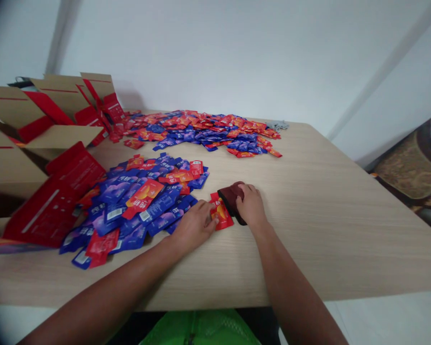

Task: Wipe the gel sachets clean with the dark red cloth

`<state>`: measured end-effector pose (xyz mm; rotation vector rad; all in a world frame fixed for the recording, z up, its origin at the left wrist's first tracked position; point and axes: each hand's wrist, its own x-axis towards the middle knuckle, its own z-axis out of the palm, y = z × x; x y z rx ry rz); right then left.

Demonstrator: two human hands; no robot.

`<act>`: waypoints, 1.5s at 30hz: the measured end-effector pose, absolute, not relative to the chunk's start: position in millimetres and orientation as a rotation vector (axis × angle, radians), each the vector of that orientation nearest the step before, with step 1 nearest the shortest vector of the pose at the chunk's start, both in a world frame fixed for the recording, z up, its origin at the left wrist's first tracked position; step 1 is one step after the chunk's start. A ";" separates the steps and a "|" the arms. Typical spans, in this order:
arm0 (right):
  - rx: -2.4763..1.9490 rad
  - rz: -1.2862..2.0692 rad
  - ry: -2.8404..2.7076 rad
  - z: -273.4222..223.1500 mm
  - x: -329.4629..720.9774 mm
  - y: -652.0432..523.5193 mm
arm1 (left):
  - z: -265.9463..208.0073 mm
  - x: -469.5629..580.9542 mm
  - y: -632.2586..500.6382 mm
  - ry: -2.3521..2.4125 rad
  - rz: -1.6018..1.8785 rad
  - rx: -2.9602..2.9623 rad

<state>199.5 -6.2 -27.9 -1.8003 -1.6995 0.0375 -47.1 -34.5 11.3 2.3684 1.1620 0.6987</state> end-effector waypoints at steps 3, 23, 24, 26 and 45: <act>-1.769 0.085 -1.567 -23.4 203.0 -5.3 | 13.2 -42.3 -45.6 1.042 0.606 2.545; -1.911 -0.209 -1.575 -15.9 228.5 -40.7 | 14.4 -42.4 -41.3 1.021 0.477 2.643; -1.880 -0.153 -1.524 -16.5 233.6 -38.4 | 14.6 -42.6 -41.2 1.020 0.478 2.646; -1.899 -0.056 -1.412 -17.0 244.5 -34.3 | 14.6 -43.0 -41.1 1.022 0.486 2.653; -1.402 0.909 -1.221 27.9 179.8 -67.4 | 11.7 -43.2 -39.9 1.030 0.476 2.656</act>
